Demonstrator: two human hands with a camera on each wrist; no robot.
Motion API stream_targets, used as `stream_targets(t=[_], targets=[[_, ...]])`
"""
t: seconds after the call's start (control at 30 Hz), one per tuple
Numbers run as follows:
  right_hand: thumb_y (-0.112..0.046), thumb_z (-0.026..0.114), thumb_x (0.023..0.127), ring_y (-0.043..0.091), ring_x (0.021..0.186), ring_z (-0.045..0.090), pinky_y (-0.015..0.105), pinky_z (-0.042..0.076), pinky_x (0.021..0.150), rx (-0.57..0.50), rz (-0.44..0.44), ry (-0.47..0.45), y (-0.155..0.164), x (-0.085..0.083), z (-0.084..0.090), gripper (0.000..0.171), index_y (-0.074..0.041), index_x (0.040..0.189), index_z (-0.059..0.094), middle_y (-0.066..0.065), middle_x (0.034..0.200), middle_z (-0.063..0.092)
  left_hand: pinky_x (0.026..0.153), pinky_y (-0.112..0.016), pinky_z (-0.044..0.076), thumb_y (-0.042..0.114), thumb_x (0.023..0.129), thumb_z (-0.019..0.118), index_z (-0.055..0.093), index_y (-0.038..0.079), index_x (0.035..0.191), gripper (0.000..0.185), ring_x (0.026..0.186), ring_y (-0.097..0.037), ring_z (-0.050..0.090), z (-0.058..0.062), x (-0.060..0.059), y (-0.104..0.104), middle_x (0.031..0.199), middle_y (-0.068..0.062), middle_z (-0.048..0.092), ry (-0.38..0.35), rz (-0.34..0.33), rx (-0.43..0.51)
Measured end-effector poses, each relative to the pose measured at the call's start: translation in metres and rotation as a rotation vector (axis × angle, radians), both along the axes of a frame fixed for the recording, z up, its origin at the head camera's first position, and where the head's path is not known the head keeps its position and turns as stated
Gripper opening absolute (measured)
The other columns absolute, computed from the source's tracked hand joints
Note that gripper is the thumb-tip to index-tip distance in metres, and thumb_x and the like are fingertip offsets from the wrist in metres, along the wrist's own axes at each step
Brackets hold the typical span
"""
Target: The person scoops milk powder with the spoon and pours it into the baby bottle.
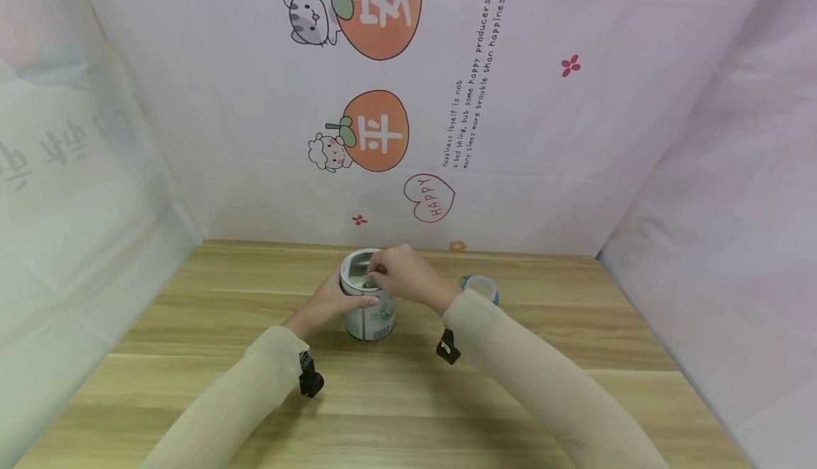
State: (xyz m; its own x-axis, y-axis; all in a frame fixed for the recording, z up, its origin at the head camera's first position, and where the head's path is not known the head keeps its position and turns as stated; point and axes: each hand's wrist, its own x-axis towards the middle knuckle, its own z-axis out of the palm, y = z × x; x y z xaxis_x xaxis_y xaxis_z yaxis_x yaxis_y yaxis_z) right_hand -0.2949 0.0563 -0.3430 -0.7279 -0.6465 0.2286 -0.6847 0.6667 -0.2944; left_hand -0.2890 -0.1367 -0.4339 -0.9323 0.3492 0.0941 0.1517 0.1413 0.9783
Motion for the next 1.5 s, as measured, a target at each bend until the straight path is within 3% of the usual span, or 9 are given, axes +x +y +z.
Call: stream_targets(t=[0.13,1.0,1.27,1.5], targets=[[-0.011,0.068,0.096,0.006,0.071,0.064,0.019,0.053,0.064,-0.035,-0.011,-0.05,0.0,-0.002,-0.002,0.009,-0.005,0.097,0.075,0.003,0.088,0.072,0.109,-0.054,0.037,0.029,0.083,0.085,0.024,0.027,0.155,0.095,0.132,-0.029,0.047,0.0,0.0,0.0,0.147,-0.006,0.045,-0.001,0.006,-0.009],[-0.013,0.07,0.095,0.011,0.078,0.069,0.022,0.056,0.068,-0.164,-0.04,-0.153,0.005,-0.009,0.001,0.011,-0.005,0.097,0.077,0.003,0.09,0.074,0.11,-0.055,0.034,0.025,0.083,0.085,0.024,0.026,0.155,0.094,0.134,-0.03,0.044,0.0,0.0,0.001,0.149,-0.008,0.042,0.009,-0.015,0.027],[-0.015,0.066,0.097,0.012,0.077,0.066,0.026,0.056,0.068,-0.267,-0.063,-0.204,0.013,-0.01,0.001,0.015,-0.004,0.097,0.077,0.003,0.09,0.073,0.111,-0.055,0.033,0.026,0.083,0.085,0.025,0.027,0.154,0.093,0.134,-0.028,0.044,0.0,-0.001,0.0,0.147,-0.005,0.044,0.014,-0.014,0.025],[-0.017,0.067,0.096,0.015,0.086,0.066,0.03,0.056,0.074,-0.397,-0.102,-0.323,0.023,-0.016,-0.002,0.016,-0.004,0.096,0.077,0.003,0.095,0.072,0.111,-0.056,0.032,0.031,0.081,0.087,0.026,0.027,0.154,0.095,0.135,-0.03,0.042,0.001,0.0,0.001,0.147,-0.006,0.044,-0.015,0.033,-0.017]])
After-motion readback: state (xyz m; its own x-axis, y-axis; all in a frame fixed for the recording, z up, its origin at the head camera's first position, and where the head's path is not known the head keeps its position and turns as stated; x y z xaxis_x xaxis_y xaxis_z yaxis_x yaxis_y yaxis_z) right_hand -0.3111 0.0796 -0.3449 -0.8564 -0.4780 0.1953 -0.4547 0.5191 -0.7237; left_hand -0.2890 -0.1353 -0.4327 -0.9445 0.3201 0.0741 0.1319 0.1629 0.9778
